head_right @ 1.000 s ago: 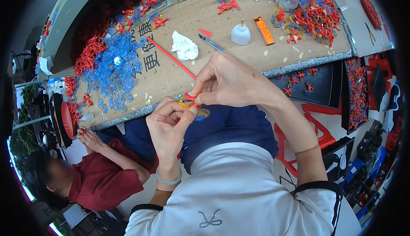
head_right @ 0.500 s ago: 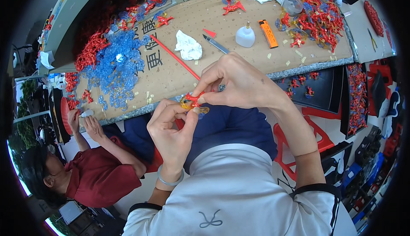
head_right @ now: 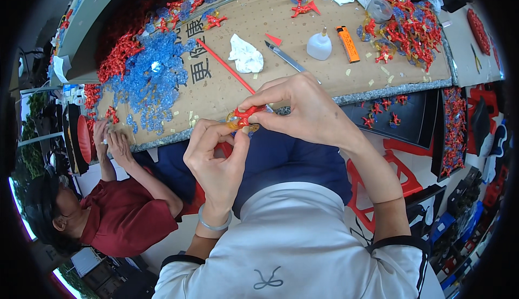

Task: Assembling small red plastic toy components using glue and a brush at a factory workbench.

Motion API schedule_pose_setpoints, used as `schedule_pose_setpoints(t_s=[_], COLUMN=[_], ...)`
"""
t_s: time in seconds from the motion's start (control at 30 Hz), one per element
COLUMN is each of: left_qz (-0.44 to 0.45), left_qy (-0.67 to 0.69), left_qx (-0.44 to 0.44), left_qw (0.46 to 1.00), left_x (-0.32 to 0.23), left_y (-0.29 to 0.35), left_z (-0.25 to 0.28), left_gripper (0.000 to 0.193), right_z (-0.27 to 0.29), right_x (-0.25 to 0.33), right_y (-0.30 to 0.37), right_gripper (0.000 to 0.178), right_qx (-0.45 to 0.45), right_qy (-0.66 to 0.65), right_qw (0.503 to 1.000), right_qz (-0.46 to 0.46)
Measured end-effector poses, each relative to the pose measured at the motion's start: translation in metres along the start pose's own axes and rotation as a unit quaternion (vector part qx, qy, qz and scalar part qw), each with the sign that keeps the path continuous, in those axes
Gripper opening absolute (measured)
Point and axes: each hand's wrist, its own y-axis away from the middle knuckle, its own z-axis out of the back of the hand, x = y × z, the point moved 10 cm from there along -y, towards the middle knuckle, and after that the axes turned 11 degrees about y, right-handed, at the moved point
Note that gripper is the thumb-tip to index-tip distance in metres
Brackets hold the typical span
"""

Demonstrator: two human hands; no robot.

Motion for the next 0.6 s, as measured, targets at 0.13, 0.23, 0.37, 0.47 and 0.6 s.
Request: schedule_pose_setpoints(t_s=[0.13, 0.23, 0.37, 0.47, 0.6], left_qz=[0.001, 0.004, 0.008, 0.009, 0.002], left_qy=[0.004, 0.001, 0.000, 0.005, 0.016], left_qx=[-0.004, -0.002, -0.003, -0.002, -0.005], left_qw=[1.000, 1.000, 1.000, 1.000, 1.000], left_x=[-0.0001, -0.0016, -0.0003, 0.0006, -0.0001], left_y=[0.0006, 0.0000, 0.0010, 0.0014, 0.0027], left_z=[0.0002, 0.0009, 0.0017, 0.0002, 0.0007], left_gripper=[0.011, 0.014, 0.013, 0.013, 0.010], right_z=[0.0003, -0.0007, -0.0020, -0.0008, -0.0016], right_x=[0.0002, -0.0014, -0.0015, -0.0020, -0.0012], right_y=[-0.0010, -0.0012, -0.0014, -0.0005, 0.0003], right_gripper=[0.024, 0.025, 0.025, 0.025, 0.025], right_qx=[-0.004, 0.003, 0.003, 0.000, -0.001], right_qy=[-0.006, -0.001, -0.006, -0.006, -0.014], right_qw=[1.000, 1.000, 1.000, 1.000, 1.000], right_qz=[0.002, -0.011, -0.011, -0.015, -0.026])
